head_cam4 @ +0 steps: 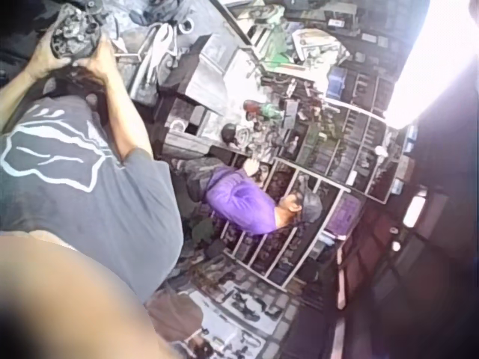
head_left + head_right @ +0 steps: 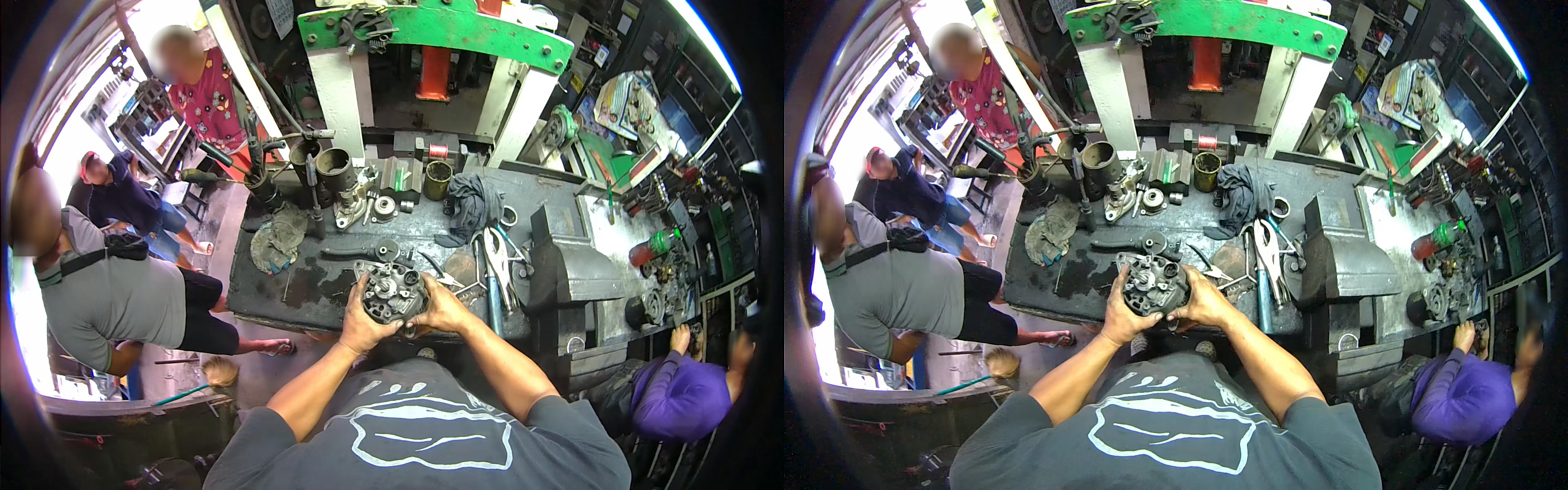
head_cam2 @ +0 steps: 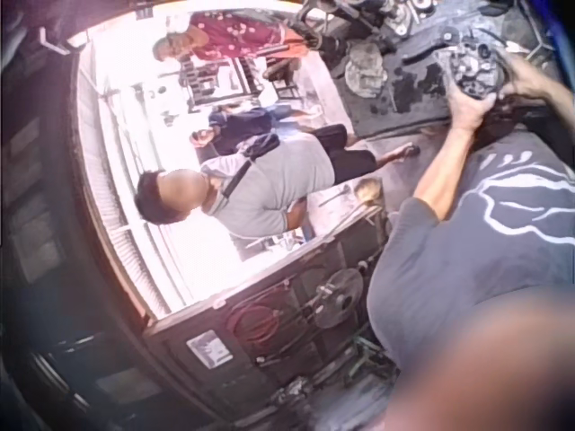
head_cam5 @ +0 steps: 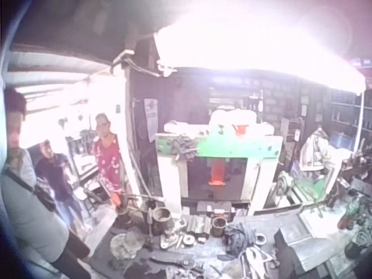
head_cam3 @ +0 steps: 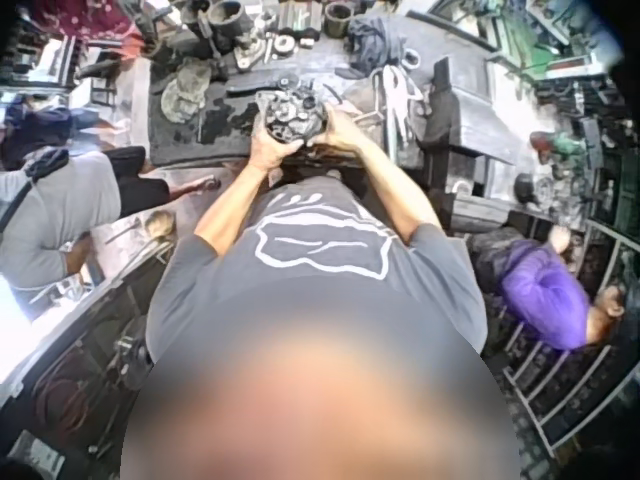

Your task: The person disassembles a mechanical component on a workbench using pliers and a hammer. They remove a small part, inspect the assembly, and then reassemble the component by hand, tapping it into place with a hammer.

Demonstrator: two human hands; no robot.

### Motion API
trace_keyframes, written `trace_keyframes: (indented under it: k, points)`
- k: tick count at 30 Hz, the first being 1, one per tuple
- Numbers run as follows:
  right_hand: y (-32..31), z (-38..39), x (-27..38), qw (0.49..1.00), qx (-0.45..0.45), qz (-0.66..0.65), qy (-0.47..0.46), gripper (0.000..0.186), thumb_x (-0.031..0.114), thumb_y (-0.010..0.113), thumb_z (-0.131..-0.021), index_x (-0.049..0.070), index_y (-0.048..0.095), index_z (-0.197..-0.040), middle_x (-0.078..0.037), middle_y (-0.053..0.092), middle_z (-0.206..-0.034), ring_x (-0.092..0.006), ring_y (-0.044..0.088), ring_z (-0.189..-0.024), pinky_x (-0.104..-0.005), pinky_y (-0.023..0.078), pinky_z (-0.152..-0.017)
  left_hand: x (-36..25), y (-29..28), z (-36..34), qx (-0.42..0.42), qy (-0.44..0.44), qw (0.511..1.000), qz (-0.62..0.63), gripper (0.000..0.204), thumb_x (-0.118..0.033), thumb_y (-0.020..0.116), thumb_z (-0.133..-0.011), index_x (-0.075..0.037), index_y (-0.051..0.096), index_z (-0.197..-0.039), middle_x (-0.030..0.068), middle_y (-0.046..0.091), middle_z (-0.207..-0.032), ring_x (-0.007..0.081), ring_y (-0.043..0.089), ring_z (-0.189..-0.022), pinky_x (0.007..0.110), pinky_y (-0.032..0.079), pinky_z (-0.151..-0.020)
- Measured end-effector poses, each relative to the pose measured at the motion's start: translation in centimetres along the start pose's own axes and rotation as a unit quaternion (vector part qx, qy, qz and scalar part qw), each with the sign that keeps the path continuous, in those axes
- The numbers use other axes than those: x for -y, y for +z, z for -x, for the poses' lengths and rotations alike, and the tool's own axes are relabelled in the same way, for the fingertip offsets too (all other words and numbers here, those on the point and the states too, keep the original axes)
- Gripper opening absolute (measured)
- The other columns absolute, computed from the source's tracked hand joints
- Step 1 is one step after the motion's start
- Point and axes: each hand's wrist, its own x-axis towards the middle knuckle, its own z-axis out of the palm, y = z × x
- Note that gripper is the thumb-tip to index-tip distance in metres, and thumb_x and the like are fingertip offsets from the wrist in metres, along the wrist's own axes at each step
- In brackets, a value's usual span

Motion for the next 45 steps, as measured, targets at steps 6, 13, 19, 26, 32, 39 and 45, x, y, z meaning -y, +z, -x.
trace_keyframes:
  k: [6,13,19,26,32,39,45]
  points:
    - [0.6,-0.2,-3.8,0.997,0.008,0.045,-0.058,0.114,0.027,0.100,-0.069,-0.006,0.041,-0.160,-0.030,0.051,-0.159,-0.0452,0.049,-0.149,-0.0493,0.039,-0.126,0.8,1.3,-0.3,0.041,0.006,0.991,-0.128,0.139,-0.028,0.101,-0.055,-0.002,0.025,-0.168,0.0261,0.052,-0.148,0.0431,0.056,-0.136,0.049,0.046,-0.119]
    - [-3.8,-7.6,-6.4,0.972,-0.073,0.208,0.085,0.038,0.026,0.075,-0.094,0.007,0.078,-0.127,-0.026,0.070,-0.131,-0.0450,0.070,-0.118,-0.0519,0.056,-0.102,2.2,0.8,0.2,0.076,0.001,0.991,-0.107,0.154,-0.033,0.107,-0.054,-0.001,0.011,-0.171,0.0290,0.039,-0.162,0.0444,0.044,-0.151,0.050,0.038,-0.127]
    - [-0.3,-12.3,-8.0,0.944,-0.089,0.316,0.028,0.020,0.017,0.066,-0.092,0.010,0.080,-0.105,-0.019,0.072,-0.114,-0.0407,0.074,-0.104,-0.0519,0.059,-0.091,3.4,-2.8,1.7,0.065,-0.027,0.995,-0.071,0.151,-0.045,0.103,-0.065,-0.006,0.007,-0.173,0.0265,0.017,-0.178,0.0436,0.023,-0.164,0.049,0.027,-0.134]
    - [1.3,-12.1,-9.9,0.935,-0.147,0.320,-0.036,0.016,0.013,0.062,-0.091,0.006,0.075,-0.098,-0.019,0.069,-0.104,-0.0439,0.074,-0.090,-0.0539,0.061,-0.079,5.2,-7.7,5.0,-0.034,-0.112,0.991,-0.059,0.120,-0.022,0.095,-0.079,-0.007,0.021,-0.171,0.0230,0.033,-0.171,0.0392,0.045,-0.153,0.047,0.041,-0.126]
    - [1.4,-12.7,-9.8,0.930,-0.105,0.353,0.001,0.017,0.013,0.059,-0.095,0.004,0.072,-0.099,-0.021,0.069,-0.110,-0.0448,0.075,-0.093,-0.0547,0.061,-0.082,6.4,-8.7,4.3,-0.032,-0.102,0.992,-0.070,0.086,-0.022,0.089,-0.085,-0.007,0.048,-0.158,0.0229,0.044,-0.166,0.0413,0.046,-0.152,0.047,0.039,-0.127]
    - [0.8,-13.3,-9.8,0.894,-0.016,0.447,-0.028,0.020,0.015,0.058,-0.097,0.002,0.071,-0.103,-0.023,0.071,-0.112,-0.0392,0.078,-0.088,-0.0480,0.065,-0.076,4.9,-7.7,1.2,0.023,-0.047,0.995,-0.083,0.075,-0.017,0.087,-0.086,-0.004,0.055,-0.153,0.0213,0.048,-0.164,0.0384,0.048,-0.152,0.045,0.040,-0.126]
    - [-2.4,-9.2,-4.6,0.937,-0.190,0.282,0.078,0.021,0.014,0.063,-0.097,-0.002,0.061,-0.109,-0.030,0.064,-0.116,-0.0496,0.070,-0.105,-0.0578,0.056,-0.090,2.8,-7.8,-0.3,0.002,-0.047,0.999,-0.025,0.074,-0.016,0.087,-0.085,-0.006,0.057,-0.152,0.0214,0.052,-0.161,0.0385,0.050,-0.150,0.046,0.041,-0.125]
